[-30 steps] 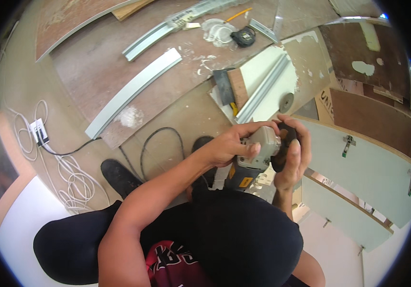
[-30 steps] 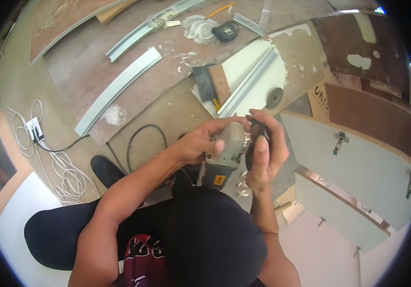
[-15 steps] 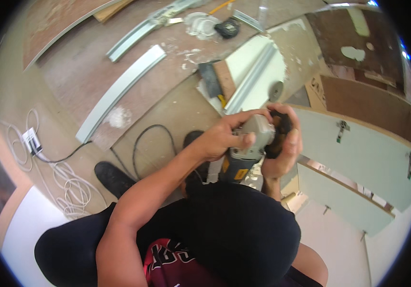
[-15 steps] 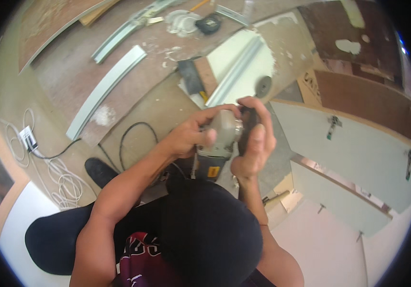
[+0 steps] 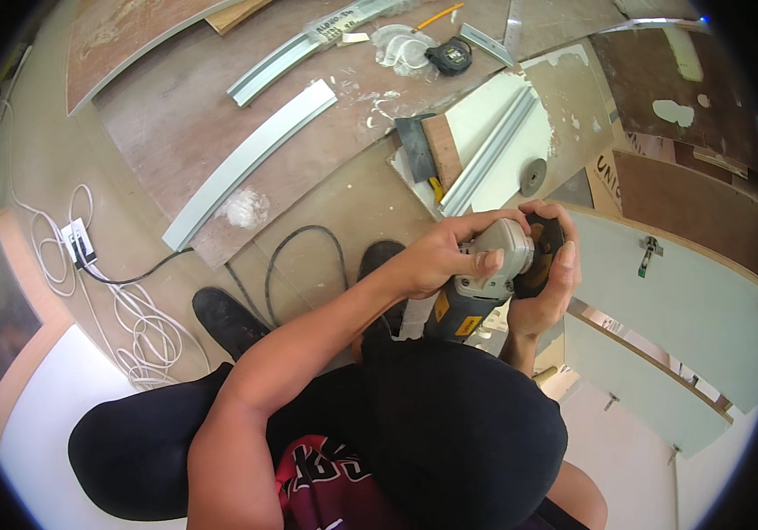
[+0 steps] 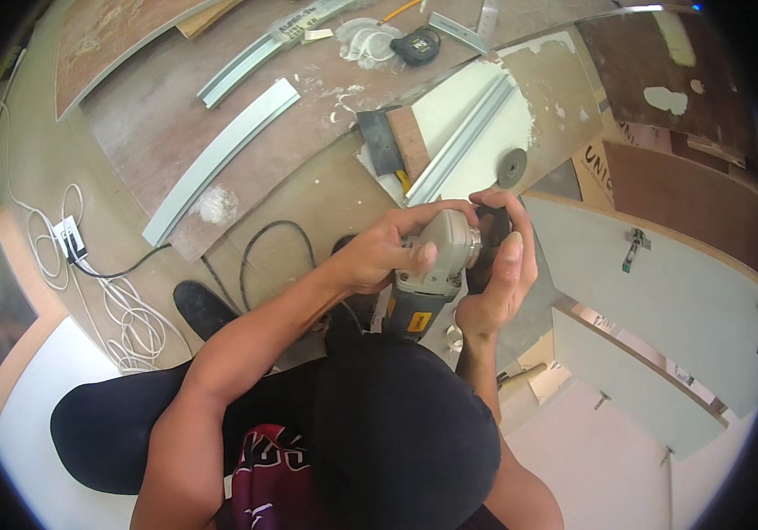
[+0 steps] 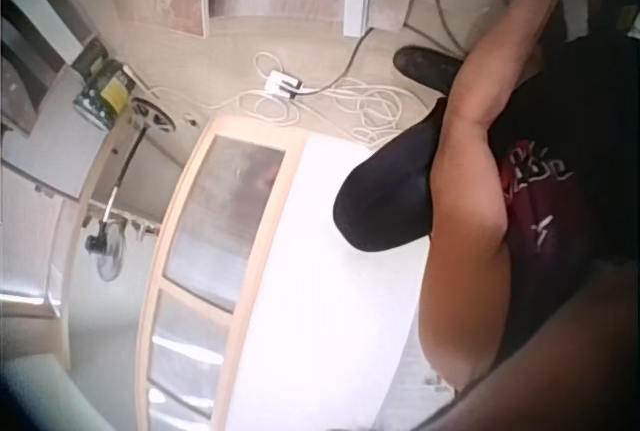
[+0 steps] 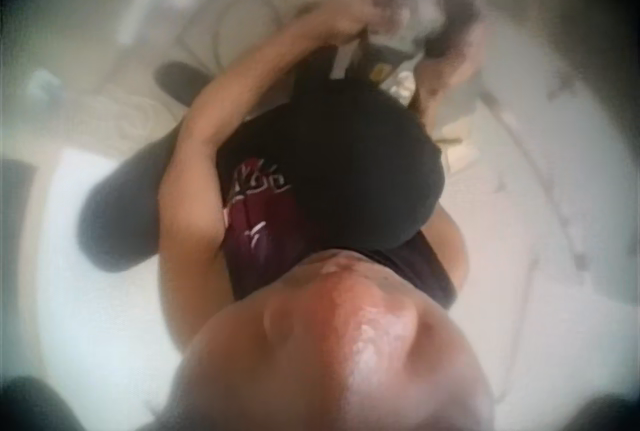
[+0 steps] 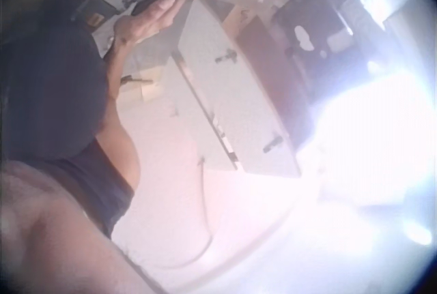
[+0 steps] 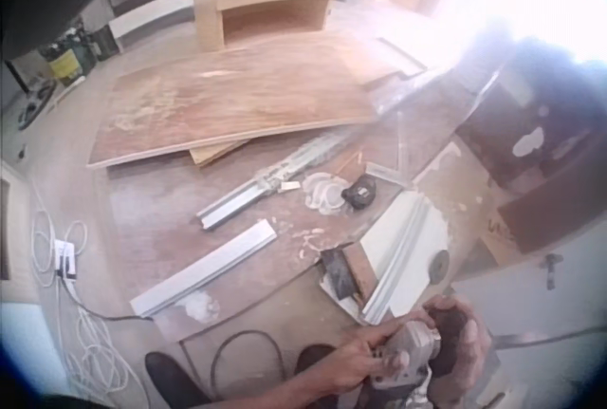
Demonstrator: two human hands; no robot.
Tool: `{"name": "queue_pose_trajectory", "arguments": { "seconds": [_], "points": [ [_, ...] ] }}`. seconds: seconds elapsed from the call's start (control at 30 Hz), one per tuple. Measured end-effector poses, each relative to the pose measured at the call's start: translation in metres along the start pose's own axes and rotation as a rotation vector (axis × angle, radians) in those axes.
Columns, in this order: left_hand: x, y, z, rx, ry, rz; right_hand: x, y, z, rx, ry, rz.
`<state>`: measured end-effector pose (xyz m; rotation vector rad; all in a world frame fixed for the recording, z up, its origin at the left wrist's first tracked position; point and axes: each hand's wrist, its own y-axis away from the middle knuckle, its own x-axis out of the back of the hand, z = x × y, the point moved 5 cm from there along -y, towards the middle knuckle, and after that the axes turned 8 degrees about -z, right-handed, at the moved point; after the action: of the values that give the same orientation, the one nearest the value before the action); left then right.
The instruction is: The person is assembling a piece of furniture. They fit a metal trim onto a wooden panel, then use an angle grinder to cut a piece of metal trim to size. Finally, they fit the cut trim onto the panel.
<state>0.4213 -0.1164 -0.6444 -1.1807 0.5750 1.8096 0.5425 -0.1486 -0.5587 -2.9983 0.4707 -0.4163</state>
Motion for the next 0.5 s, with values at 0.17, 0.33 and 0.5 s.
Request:
{"name": "queue_pose_trajectory", "arguments": {
  "seconds": [0.17, 0.33, 0.5],
  "points": [
    [0.001, -0.004, -0.008, 0.022, 0.000, 0.008, 0.005, 0.000, 0.000, -0.043, 0.008, 0.010],
    [0.002, -0.012, -0.015, 0.013, 0.028, 0.017, 0.012, -0.005, 0.002, -0.056, 0.032, -0.007],
    [0.013, -0.002, -0.008, -0.063, 0.073, 0.017, -0.003, -0.014, 0.002, -0.093, 0.077, -0.056]
  ]
}}
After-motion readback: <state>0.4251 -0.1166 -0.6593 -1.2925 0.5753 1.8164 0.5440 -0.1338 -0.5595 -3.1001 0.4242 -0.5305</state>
